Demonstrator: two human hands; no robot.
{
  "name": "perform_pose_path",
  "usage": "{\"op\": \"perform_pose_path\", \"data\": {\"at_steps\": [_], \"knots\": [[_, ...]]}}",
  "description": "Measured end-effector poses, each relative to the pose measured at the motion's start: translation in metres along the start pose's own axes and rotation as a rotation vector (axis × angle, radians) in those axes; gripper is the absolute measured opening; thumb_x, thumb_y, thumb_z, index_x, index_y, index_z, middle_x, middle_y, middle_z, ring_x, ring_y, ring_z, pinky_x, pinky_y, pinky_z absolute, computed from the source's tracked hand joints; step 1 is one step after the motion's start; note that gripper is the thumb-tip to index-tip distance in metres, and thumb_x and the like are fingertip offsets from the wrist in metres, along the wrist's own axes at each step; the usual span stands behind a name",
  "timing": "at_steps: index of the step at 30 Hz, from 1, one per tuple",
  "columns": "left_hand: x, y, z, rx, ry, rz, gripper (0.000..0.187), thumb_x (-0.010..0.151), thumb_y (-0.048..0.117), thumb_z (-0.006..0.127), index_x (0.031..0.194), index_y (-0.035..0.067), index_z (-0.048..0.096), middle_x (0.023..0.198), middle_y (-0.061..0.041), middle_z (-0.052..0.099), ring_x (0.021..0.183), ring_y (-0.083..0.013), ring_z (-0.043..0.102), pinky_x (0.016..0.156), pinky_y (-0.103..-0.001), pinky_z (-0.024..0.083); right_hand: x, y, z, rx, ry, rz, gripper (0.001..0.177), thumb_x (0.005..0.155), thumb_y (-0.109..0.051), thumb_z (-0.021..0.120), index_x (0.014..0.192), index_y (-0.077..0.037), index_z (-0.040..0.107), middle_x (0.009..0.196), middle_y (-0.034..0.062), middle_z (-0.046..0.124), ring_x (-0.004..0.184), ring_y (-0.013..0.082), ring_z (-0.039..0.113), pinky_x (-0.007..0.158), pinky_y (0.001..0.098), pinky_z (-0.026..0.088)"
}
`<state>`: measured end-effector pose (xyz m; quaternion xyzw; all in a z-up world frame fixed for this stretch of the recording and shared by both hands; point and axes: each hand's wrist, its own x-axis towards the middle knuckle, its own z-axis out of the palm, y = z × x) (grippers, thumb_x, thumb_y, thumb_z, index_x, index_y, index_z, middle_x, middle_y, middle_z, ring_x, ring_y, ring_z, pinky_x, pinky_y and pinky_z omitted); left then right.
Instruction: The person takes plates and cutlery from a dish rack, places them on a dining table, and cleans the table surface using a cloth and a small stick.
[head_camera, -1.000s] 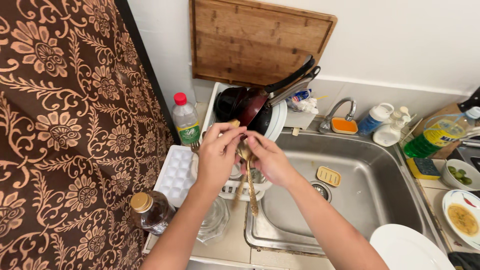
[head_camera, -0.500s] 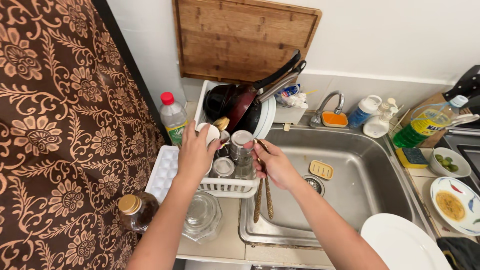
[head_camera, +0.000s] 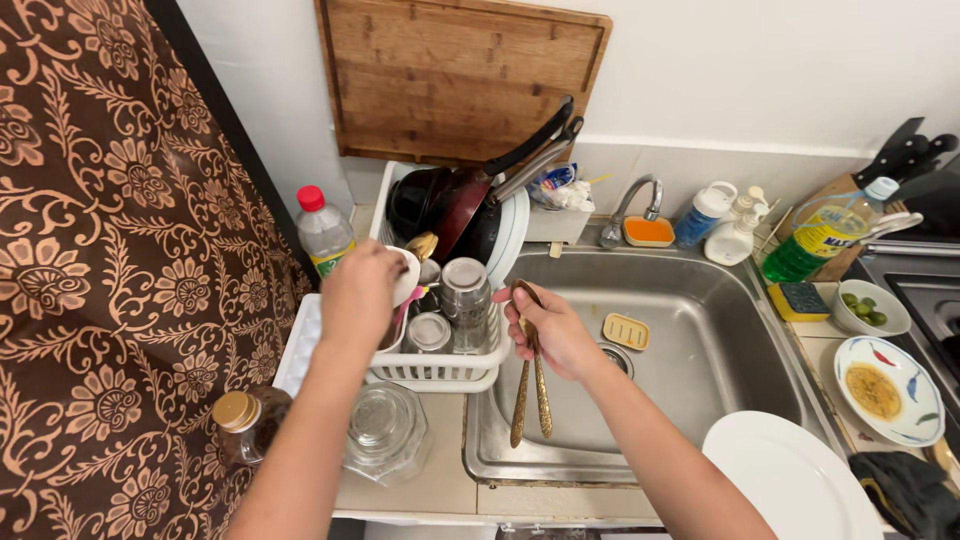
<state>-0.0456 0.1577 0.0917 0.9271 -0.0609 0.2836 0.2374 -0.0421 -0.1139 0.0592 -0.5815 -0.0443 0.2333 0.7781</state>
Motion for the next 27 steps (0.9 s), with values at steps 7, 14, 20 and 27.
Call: {"op": "perform_pose_path", "data": {"at_steps": [7,14,20,27], "knots": [[0.016,0.044,-0.054,-0.018,0.380,0.212,0.015,0.096,0.004,0.070,0.110,0.004,0.073,0.103,-0.012,0.071,0.093,-0.0333,0.068,0.080,-0.044,0.054,-0.018,-0.016,-0.013,-0.023,0.087,-0.053,0.032,0.106,-0.031,0.047,0.115,-0.004,0.062,0.079,0.0016,0.056,0.065,0.0150,0.055,0.047,0.0292,0.041],[0.006,0.113,-0.049,-0.316,0.506,0.328,0.017,0.096,-0.003,0.074,0.112,0.001,0.068,0.106,-0.014,0.070,0.097,-0.0332,0.067,0.085,-0.041,0.054,-0.048,-0.027,-0.035,-0.003,0.216,-0.100,0.026,0.106,-0.028,0.048,0.116,-0.008,0.060,0.081,0.0033,0.060,0.065,0.0169,0.059,0.044,0.0294,0.043],[-0.011,0.170,-0.006,-0.578,0.283,0.313,0.020,0.095,-0.002,0.070,0.115,0.000,0.069,0.102,-0.016,0.070,0.090,-0.0323,0.068,0.079,-0.039,0.054,-0.087,-0.027,-0.071,0.100,0.296,-0.141,0.023,0.102,-0.017,0.041,0.116,-0.009,0.058,0.082,0.0076,0.064,0.065,0.0190,0.062,0.038,0.0310,0.042],[-0.034,0.231,0.064,-0.815,0.003,0.208,0.022,0.096,0.004,0.067,0.118,0.002,0.069,0.094,-0.013,0.071,0.081,-0.0250,0.071,0.070,-0.036,0.055,-0.148,-0.020,-0.123,0.073,0.440,-0.179,0.021,0.103,-0.019,0.044,0.117,-0.010,0.056,0.088,0.0089,0.066,0.068,0.0214,0.066,0.037,0.0311,0.045]]}}
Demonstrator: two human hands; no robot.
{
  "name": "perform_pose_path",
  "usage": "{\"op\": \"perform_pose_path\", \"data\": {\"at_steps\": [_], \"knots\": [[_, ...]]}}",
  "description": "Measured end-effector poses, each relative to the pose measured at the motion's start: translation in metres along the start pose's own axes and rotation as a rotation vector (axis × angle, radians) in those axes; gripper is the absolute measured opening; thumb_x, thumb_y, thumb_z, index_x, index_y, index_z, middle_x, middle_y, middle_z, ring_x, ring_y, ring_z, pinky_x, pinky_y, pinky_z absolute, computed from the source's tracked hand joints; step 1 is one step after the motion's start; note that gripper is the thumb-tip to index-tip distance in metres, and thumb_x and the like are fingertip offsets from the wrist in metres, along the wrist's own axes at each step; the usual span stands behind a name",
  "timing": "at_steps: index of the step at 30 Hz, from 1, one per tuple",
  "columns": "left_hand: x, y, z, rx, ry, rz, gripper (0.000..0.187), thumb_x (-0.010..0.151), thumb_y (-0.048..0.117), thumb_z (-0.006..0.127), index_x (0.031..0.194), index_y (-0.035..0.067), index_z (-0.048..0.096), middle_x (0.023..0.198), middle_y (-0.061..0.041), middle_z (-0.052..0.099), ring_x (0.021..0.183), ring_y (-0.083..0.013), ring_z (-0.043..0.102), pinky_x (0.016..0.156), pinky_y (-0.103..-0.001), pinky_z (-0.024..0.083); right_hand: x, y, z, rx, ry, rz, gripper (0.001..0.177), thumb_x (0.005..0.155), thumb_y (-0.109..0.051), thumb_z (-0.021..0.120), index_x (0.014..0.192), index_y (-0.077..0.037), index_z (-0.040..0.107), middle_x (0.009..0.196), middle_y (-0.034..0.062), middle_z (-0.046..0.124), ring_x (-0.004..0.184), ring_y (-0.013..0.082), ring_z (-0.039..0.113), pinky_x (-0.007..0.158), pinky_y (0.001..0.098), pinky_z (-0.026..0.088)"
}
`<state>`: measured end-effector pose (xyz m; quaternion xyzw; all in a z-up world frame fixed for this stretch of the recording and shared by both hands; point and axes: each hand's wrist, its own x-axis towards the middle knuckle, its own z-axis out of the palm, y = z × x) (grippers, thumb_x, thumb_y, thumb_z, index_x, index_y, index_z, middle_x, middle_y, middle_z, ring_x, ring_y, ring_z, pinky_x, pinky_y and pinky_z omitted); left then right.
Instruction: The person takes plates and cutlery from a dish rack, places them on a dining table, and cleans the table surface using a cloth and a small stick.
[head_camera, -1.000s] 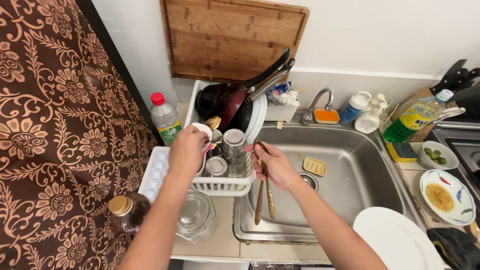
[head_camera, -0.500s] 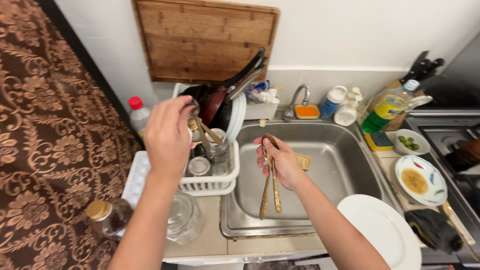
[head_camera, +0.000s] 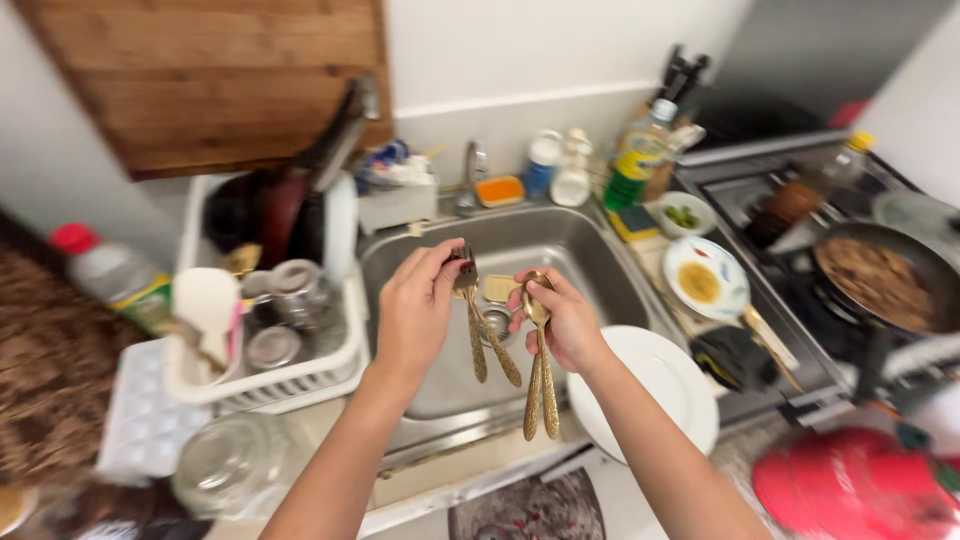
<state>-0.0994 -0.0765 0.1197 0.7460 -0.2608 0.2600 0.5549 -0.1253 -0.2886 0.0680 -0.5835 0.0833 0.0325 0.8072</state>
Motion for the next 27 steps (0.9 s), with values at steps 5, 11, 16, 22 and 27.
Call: {"op": "perform_pose_path", "data": {"at_steps": [5,11,16,22,27], "knots": [[-0.022,-0.007,0.069,-0.135,-0.120,-0.102,0.021,0.096,0.004,0.066,0.116,0.001,0.071,0.099,-0.014,0.074,0.084,-0.0243,0.074,0.072,-0.034,0.057,-0.029,0.002,-0.059,-0.032,0.131,-0.002,0.019,0.104,-0.021,0.047,0.118,-0.010,0.054,0.092,0.0090,0.066,0.071,0.0195,0.066,0.039,0.0300,0.045],[-0.060,-0.017,0.153,-0.233,-0.250,-0.225,0.021,0.095,0.005,0.065,0.114,0.000,0.072,0.104,-0.016,0.076,0.086,-0.0240,0.076,0.075,-0.032,0.058,-0.056,0.024,-0.132,-0.137,0.284,0.053,0.021,0.103,-0.020,0.049,0.119,-0.006,0.054,0.098,0.0096,0.068,0.075,0.0190,0.066,0.041,0.0290,0.046],[-0.094,-0.022,0.204,-0.289,-0.373,-0.352,0.020,0.094,0.005,0.064,0.111,0.000,0.072,0.099,-0.015,0.077,0.085,-0.0237,0.077,0.075,-0.033,0.059,-0.066,0.057,-0.180,-0.222,0.411,0.091,0.023,0.103,-0.017,0.048,0.120,-0.003,0.054,0.104,0.0097,0.067,0.078,0.0198,0.069,0.043,0.0308,0.048],[-0.125,-0.041,0.245,-0.230,-0.481,-0.462,0.021,0.092,0.006,0.063,0.110,0.000,0.072,0.094,-0.017,0.077,0.082,-0.0254,0.077,0.074,-0.034,0.058,-0.070,0.087,-0.208,-0.285,0.479,0.133,0.026,0.101,-0.015,0.046,0.126,-0.008,0.050,0.107,0.0108,0.065,0.079,0.0210,0.069,0.042,0.0325,0.052],[-0.144,-0.060,0.263,-0.177,-0.566,-0.524,0.023,0.091,0.007,0.064,0.112,0.000,0.072,0.095,-0.016,0.077,0.083,-0.0268,0.078,0.074,-0.035,0.059,-0.070,0.101,-0.213,-0.282,0.483,0.139,0.027,0.101,-0.014,0.049,0.127,-0.008,0.051,0.109,0.0108,0.063,0.081,0.0181,0.068,0.041,0.0338,0.054]]}}
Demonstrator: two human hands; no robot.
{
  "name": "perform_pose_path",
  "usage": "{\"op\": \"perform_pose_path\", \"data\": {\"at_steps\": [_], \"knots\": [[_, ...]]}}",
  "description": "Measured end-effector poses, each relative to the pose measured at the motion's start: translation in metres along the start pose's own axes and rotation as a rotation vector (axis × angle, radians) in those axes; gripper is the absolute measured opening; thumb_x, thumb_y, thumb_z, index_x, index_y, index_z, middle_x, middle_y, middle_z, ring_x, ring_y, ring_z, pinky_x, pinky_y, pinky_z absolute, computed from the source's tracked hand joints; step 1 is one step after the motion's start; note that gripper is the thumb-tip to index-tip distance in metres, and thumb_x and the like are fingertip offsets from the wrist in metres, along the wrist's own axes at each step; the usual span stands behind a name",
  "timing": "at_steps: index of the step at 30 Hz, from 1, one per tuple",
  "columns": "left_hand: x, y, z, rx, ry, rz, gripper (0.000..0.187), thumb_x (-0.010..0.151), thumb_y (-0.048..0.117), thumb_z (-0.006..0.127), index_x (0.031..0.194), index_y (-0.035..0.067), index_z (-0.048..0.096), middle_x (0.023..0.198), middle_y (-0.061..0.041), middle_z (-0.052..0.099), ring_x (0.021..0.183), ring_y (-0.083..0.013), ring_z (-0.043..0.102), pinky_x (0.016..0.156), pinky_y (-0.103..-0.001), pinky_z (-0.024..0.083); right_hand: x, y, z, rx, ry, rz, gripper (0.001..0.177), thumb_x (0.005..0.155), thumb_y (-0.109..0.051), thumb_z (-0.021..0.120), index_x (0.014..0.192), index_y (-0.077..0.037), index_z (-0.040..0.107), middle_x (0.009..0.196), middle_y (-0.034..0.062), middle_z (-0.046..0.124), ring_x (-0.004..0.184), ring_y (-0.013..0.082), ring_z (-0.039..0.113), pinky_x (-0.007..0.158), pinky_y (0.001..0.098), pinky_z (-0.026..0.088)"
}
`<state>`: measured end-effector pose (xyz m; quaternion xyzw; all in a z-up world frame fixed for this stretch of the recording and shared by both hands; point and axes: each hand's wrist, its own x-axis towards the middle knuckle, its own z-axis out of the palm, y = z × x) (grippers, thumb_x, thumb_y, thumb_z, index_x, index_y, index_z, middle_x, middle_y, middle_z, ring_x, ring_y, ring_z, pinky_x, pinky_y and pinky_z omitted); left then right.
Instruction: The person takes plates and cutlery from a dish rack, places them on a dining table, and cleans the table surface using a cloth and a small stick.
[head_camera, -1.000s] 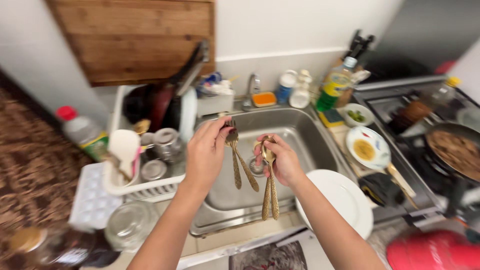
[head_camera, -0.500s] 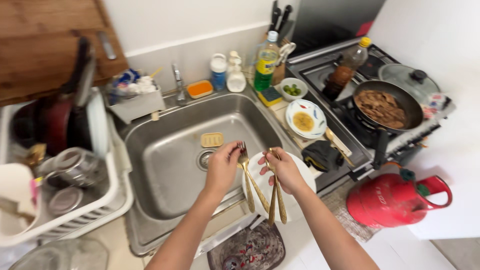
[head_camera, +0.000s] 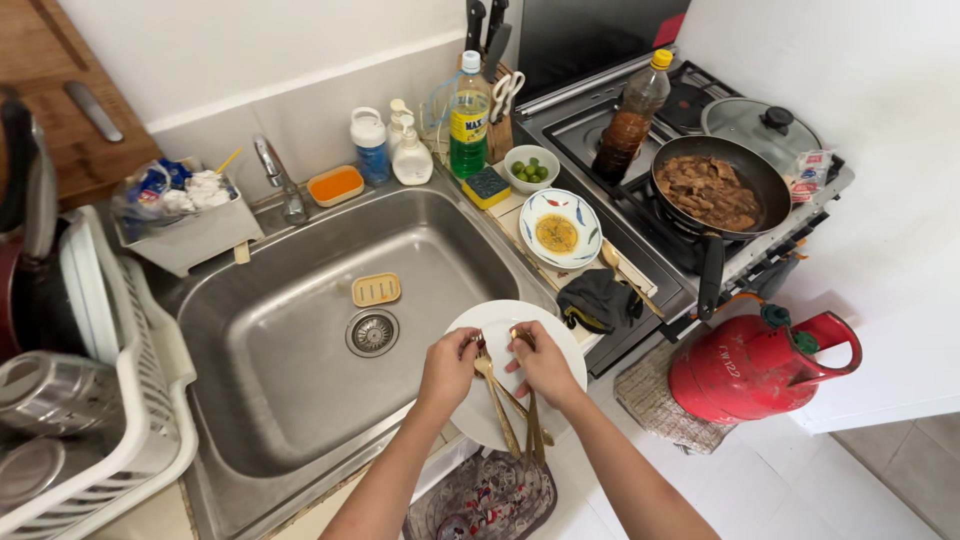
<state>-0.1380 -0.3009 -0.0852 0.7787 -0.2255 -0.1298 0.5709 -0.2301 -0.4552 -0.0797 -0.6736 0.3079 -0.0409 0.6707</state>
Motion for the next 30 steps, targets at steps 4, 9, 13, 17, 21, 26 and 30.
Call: {"op": "perform_pose_path", "data": {"at_steps": [4,9,13,17,21,26,30], "knots": [[-0.001,-0.008,0.004,0.093,-0.003,-0.037,0.025,0.091,0.007,0.066,0.115,0.000,0.071,0.102,-0.018,0.075,0.089,-0.0303,0.075,0.080,-0.037,0.057,-0.004,0.004,0.003,-0.049,0.011,-0.034,0.028,0.099,-0.013,0.055,0.126,-0.006,0.054,0.107,0.0103,0.062,0.083,0.0156,0.067,0.044,0.0326,0.058],[-0.005,-0.005,0.004,0.172,-0.108,0.012,0.052,0.090,0.005,0.063,0.141,0.005,0.054,0.142,-0.016,0.057,0.122,-0.0331,0.062,0.101,-0.037,0.050,-0.005,0.007,0.005,-0.115,0.040,-0.143,0.054,0.089,0.002,0.052,0.142,-0.010,0.053,0.116,0.0108,0.068,0.087,0.0202,0.067,0.079,0.0322,0.059],[-0.014,0.013,0.001,0.177,-0.138,0.168,0.062,0.090,0.005,0.067,0.148,0.004,0.046,0.161,-0.020,0.030,0.141,-0.0396,0.042,0.112,-0.041,0.041,-0.009,0.009,0.005,-0.266,0.110,-0.322,0.062,0.084,0.008,0.053,0.145,-0.009,0.051,0.121,0.0144,0.068,0.108,0.0220,0.066,0.098,0.0340,0.051],[-0.023,0.031,-0.001,0.281,-0.350,0.057,0.077,0.089,0.012,0.069,0.157,0.012,0.034,0.172,-0.017,0.004,0.152,-0.0384,0.015,0.118,-0.044,0.028,-0.012,0.007,0.005,-0.309,0.173,-0.378,0.070,0.078,0.014,0.051,0.144,-0.010,0.051,0.133,0.0148,0.064,0.126,0.0274,0.061,0.107,0.0339,0.045],[-0.028,0.015,0.007,0.545,-0.374,0.298,0.081,0.090,0.031,0.071,0.156,0.007,0.031,0.166,-0.023,0.010,0.153,-0.0440,0.007,0.119,-0.046,0.026,-0.015,0.005,0.007,-0.356,0.212,-0.395,0.076,0.075,0.018,0.043,0.145,-0.010,0.052,0.142,0.0160,0.061,0.134,0.0299,0.057,0.111,0.0346,0.043],[-0.034,-0.009,0.022,0.661,-0.276,0.417,0.078,0.092,0.041,0.066,0.155,0.007,0.035,0.165,-0.022,0.018,0.152,-0.0441,0.014,0.119,-0.047,0.025,-0.016,0.010,0.011,-0.368,0.218,-0.448,0.076,0.077,0.018,0.042,0.147,-0.008,0.050,0.145,0.0171,0.059,0.138,0.0306,0.054,0.115,0.0355,0.040],[-0.035,-0.011,0.021,0.662,-0.241,0.468,0.081,0.092,0.041,0.066,0.156,0.003,0.034,0.164,-0.022,0.022,0.151,-0.0448,0.017,0.119,-0.048,0.022,-0.014,0.018,0.007,-0.472,0.268,-0.521,0.072,0.077,0.017,0.049,0.145,-0.005,0.048,0.147,0.0197,0.053,0.141,0.0335,0.048,0.117,0.0367,0.037]]}}
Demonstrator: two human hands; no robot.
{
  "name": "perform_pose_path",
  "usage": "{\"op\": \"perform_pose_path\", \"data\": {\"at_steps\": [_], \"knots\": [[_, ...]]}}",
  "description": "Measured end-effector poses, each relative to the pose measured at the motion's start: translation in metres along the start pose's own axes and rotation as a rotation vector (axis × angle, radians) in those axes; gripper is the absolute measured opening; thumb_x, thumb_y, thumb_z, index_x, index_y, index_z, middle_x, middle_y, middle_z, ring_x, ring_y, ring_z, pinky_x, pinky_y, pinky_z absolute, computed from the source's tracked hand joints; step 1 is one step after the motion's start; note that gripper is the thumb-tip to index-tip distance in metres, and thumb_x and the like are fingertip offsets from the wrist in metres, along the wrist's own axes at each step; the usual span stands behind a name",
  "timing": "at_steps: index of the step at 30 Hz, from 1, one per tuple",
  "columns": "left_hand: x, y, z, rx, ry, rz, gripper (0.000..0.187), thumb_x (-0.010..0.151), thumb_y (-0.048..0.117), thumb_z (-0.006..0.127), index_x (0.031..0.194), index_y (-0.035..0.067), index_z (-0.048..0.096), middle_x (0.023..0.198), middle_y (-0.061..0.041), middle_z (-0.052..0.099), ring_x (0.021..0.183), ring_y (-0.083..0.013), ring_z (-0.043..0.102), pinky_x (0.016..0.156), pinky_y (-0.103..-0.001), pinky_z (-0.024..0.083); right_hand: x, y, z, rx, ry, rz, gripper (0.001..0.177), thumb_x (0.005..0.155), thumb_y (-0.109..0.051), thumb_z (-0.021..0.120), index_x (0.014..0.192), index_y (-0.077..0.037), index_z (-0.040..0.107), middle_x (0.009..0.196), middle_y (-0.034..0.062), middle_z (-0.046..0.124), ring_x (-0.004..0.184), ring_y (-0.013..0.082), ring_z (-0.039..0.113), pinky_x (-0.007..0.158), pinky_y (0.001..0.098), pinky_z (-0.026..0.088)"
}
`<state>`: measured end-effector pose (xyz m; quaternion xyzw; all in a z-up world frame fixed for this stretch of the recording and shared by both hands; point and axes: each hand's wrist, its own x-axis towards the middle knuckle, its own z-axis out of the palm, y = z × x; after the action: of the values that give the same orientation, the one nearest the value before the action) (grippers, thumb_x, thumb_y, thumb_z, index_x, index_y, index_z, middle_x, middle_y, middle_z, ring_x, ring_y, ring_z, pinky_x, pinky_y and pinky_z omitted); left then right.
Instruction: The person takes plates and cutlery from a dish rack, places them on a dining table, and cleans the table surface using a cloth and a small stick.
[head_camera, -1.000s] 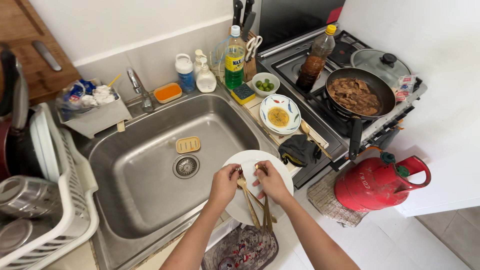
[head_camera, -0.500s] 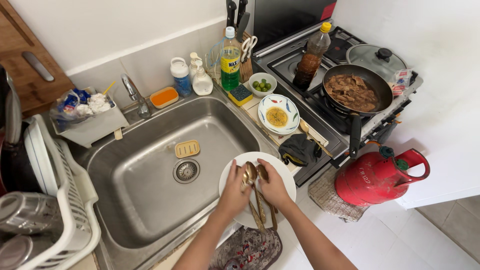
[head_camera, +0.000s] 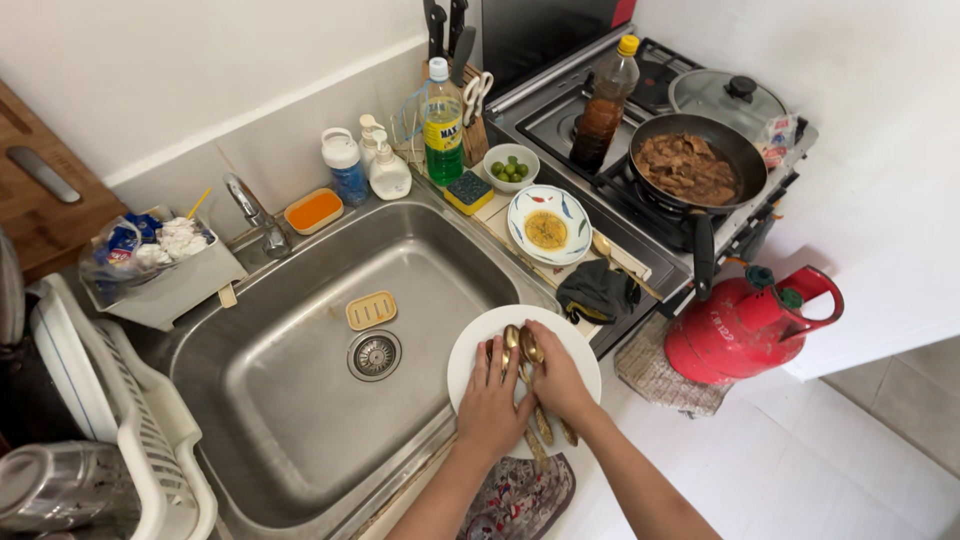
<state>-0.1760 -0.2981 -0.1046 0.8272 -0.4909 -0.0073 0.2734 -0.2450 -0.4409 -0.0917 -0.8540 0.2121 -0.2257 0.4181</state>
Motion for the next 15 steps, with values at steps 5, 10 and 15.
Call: {"op": "perform_pose_path", "data": {"at_steps": [5,10,15], "knots": [[0.000,0.001,-0.001,-0.006,0.027,0.026,0.081,0.090,0.041,0.065,0.155,0.002,0.036,0.164,-0.023,0.024,0.150,-0.0460,0.019,0.119,-0.049,0.023,-0.005,-0.003,-0.003,0.017,-0.022,0.077,0.066,0.084,0.012,0.054,0.147,-0.007,0.047,0.149,0.0165,0.053,0.141,0.0313,0.049,0.116,0.0359,0.038],[0.000,-0.001,0.001,0.007,0.053,0.052,0.079,0.093,0.042,0.063,0.154,0.000,0.036,0.163,-0.025,0.025,0.149,-0.0475,0.020,0.118,-0.050,0.024,-0.007,-0.009,-0.003,0.018,-0.021,0.073,0.067,0.085,0.011,0.054,0.149,-0.009,0.047,0.152,0.0139,0.051,0.142,0.0302,0.048,0.115,0.0354,0.039],[-0.001,0.000,0.001,0.006,0.060,0.049,0.078,0.093,0.043,0.062,0.154,0.002,0.037,0.164,-0.024,0.023,0.150,-0.0471,0.020,0.120,-0.049,0.024,-0.005,-0.012,-0.006,0.046,-0.024,0.160,0.063,0.087,0.007,0.059,0.146,-0.013,0.050,0.146,0.0125,0.058,0.137,0.0291,0.055,0.111,0.0345,0.043]]}}
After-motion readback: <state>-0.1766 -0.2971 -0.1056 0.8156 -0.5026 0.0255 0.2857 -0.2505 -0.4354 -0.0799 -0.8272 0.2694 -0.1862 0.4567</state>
